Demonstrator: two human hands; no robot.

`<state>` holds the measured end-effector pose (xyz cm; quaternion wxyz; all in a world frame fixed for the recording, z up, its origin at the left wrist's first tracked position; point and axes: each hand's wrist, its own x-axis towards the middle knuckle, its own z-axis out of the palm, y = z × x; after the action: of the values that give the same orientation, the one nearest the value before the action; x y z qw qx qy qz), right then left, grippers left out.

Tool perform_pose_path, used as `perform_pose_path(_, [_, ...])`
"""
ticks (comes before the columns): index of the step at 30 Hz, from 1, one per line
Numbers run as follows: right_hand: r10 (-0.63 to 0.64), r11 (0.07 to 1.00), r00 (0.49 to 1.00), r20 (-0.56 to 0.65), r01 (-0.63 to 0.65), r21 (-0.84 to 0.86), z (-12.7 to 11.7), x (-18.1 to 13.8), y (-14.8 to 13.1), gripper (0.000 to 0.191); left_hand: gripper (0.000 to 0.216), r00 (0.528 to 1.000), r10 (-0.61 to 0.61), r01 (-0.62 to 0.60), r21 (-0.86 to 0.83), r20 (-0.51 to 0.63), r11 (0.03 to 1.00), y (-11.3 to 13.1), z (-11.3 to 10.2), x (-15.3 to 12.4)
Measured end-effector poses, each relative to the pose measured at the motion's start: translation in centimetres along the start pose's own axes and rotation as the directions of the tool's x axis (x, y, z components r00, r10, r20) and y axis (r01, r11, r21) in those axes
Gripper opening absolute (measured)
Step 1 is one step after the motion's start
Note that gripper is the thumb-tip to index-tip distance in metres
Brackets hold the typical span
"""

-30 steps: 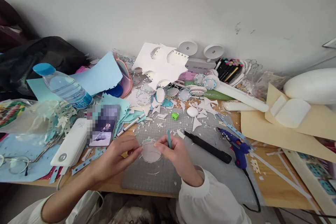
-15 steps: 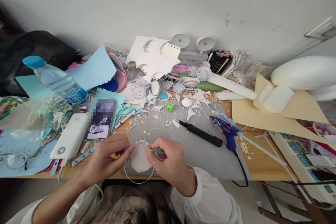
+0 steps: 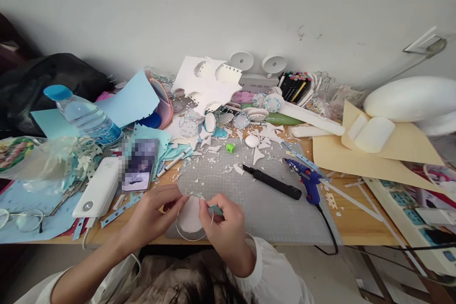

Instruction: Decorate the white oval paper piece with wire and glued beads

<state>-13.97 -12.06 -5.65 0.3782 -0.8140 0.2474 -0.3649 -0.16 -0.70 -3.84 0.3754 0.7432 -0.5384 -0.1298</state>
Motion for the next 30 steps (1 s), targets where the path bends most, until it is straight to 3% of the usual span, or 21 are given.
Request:
perform_pose_path(5, [0.282, 0.94, 0.959, 0.035, -0.284, 0.192, -0.5, 0.4, 0.5, 0.038, 0.021, 1.0, -0.017, 0.016, -0.233, 0.0, 0.972, -0.5, -1.4, -0.2])
perform_pose_path(6, [0.332, 0.915, 0.942, 0.035, -0.331, 0.229, -0.5, 0.5, 0.5, 0.039, 0.027, 1.0, -0.002, 0.003, -0.265, 0.006, 0.964, -0.6, -1.5, -0.4])
perform_pose_path(9, [0.445, 0.845, 0.895, 0.025, -0.429, 0.319, -0.1, 0.4, 0.4, 0.042, 0.079, 0.998, 0.037, -0.02, -0.35, 0.043, 0.937, -0.7, -0.9, -1.1])
perform_pose_path(11, [0.485, 0.814, 0.874, 0.04, -0.468, 0.344, 0.4, 0.3, 0.2, 0.042, 0.095, 0.996, 0.035, -0.001, -0.395, 0.08, 0.919, -0.6, 0.0, -1.5])
perform_pose_path(16, [0.486, 0.746, 0.85, 0.203, -0.525, 0.41, 0.8, -0.1, 0.9, 0.039, 0.071, 0.997, -0.072, 0.07, -0.529, 0.018, 0.846, -0.9, 1.8, -1.7])
perform_pose_path(21, [0.456, 0.618, 0.824, 0.336, -0.565, 0.547, -0.7, -0.5, 2.9, 0.038, 0.071, 0.997, -0.073, 0.056, -0.594, -0.005, 0.802, -1.9, 1.6, -1.7])
perform_pose_path(30, [0.395, 0.785, 0.851, 0.345, -0.508, 0.354, -1.9, 0.0, 0.9, 0.038, 0.085, 0.999, -0.002, 0.035, -0.76, 0.045, 0.649, -2.8, 2.4, -1.9])
